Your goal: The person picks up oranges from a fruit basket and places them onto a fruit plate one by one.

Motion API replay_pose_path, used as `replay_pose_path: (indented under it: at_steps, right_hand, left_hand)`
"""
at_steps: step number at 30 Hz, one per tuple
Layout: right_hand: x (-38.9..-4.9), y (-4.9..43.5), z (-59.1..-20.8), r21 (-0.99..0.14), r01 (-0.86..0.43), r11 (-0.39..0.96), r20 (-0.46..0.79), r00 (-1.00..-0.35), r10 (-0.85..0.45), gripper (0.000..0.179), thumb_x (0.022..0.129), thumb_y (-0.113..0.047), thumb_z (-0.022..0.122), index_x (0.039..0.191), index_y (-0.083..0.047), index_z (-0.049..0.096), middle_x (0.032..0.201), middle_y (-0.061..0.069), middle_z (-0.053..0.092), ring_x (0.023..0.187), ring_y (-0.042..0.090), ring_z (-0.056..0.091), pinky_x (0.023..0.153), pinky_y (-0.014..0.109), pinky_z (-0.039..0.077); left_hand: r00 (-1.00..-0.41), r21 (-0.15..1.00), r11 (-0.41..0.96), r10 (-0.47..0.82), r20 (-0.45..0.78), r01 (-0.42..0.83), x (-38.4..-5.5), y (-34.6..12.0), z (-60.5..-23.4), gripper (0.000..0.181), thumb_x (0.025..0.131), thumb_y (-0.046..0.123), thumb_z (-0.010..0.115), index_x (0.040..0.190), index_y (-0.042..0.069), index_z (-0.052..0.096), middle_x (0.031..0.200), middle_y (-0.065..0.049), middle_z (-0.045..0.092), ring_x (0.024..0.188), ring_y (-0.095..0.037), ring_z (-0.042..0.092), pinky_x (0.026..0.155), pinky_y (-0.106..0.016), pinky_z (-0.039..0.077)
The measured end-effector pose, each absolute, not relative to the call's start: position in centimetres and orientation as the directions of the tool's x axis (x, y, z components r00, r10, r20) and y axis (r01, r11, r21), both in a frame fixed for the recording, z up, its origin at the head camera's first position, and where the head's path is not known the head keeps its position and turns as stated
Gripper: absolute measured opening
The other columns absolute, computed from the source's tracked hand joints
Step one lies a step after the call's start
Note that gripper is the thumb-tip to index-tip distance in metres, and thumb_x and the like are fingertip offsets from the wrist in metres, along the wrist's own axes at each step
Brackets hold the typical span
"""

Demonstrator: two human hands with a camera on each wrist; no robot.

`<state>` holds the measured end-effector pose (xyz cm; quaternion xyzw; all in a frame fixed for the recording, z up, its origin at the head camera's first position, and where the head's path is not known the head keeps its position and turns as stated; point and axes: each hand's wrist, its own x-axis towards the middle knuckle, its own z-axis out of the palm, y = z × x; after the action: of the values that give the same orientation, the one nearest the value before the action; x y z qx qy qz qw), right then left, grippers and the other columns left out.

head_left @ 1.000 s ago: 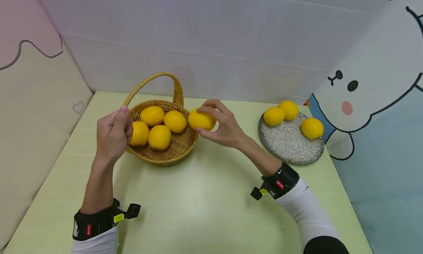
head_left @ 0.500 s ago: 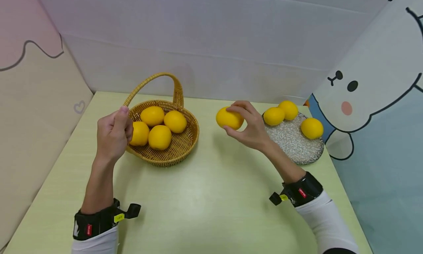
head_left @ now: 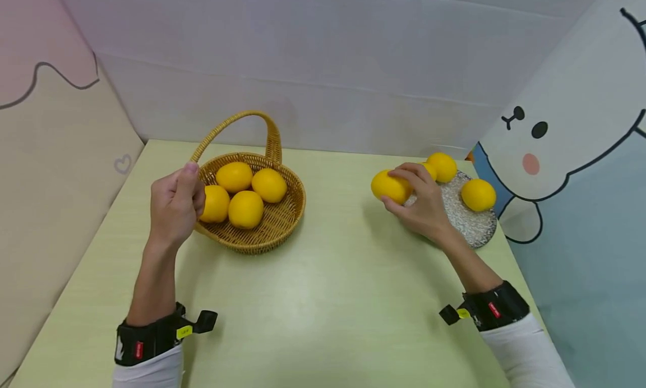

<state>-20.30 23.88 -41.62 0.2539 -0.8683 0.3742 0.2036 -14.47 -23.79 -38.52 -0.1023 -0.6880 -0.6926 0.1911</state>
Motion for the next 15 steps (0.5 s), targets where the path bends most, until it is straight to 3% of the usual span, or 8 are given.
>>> replay_pose_path:
  at_steps: [5, 8, 15]
  right_hand:
    - [-19.5, 26.7, -42.4, -0.548, -0.554, 0.627, 0.541, -0.806, -0.240, 0.051, 0.082, -0.003, 0.094, 0.130, 0.000, 0.077, 0.137, 0.025, 0.067, 0.127, 0.039, 0.063, 0.110, 0.008, 0.041]
    - [-19.0, 28.4, -42.9, -0.548, -0.523, 0.653, 0.537, -0.819, -0.205, 0.051, 0.081, -0.002, 0.093, 0.128, 0.001, 0.077, 0.135, 0.025, 0.067, 0.124, 0.035, 0.062, 0.104, 0.009, 0.042]
    - [-17.3, 32.1, -43.7, -0.541, -0.416, 0.731, 0.516, -0.850, -0.101, 0.051, 0.082, -0.002, 0.092, 0.129, 0.004, 0.075, 0.136, 0.028, 0.064, 0.121, 0.002, 0.052, 0.094, 0.003, 0.040]
  left_hand:
    - [-0.910, 0.919, 0.029, -0.127, 0.395, 0.394, -14.4, -23.7, -38.5, 0.062, 0.119, 0.021, 0.051, 0.063, -0.002, 0.037, 0.051, 0.001, 0.036, 0.039, -0.013, 0.028, 0.037, -0.033, 0.015]
    - [-0.912, 0.921, 0.026, -0.132, 0.388, 0.388, -14.4, -23.7, -38.6, 0.062, 0.119, 0.021, 0.051, 0.063, -0.002, 0.037, 0.051, 0.001, 0.036, 0.039, -0.013, 0.028, 0.037, -0.033, 0.015]
    - [-0.903, 0.911, 0.030, -0.123, 0.412, 0.411, -14.4, -23.6, -38.6, 0.062, 0.119, 0.019, 0.051, 0.062, -0.002, 0.036, 0.051, 0.000, 0.033, 0.040, -0.012, 0.027, 0.038, -0.032, 0.014]
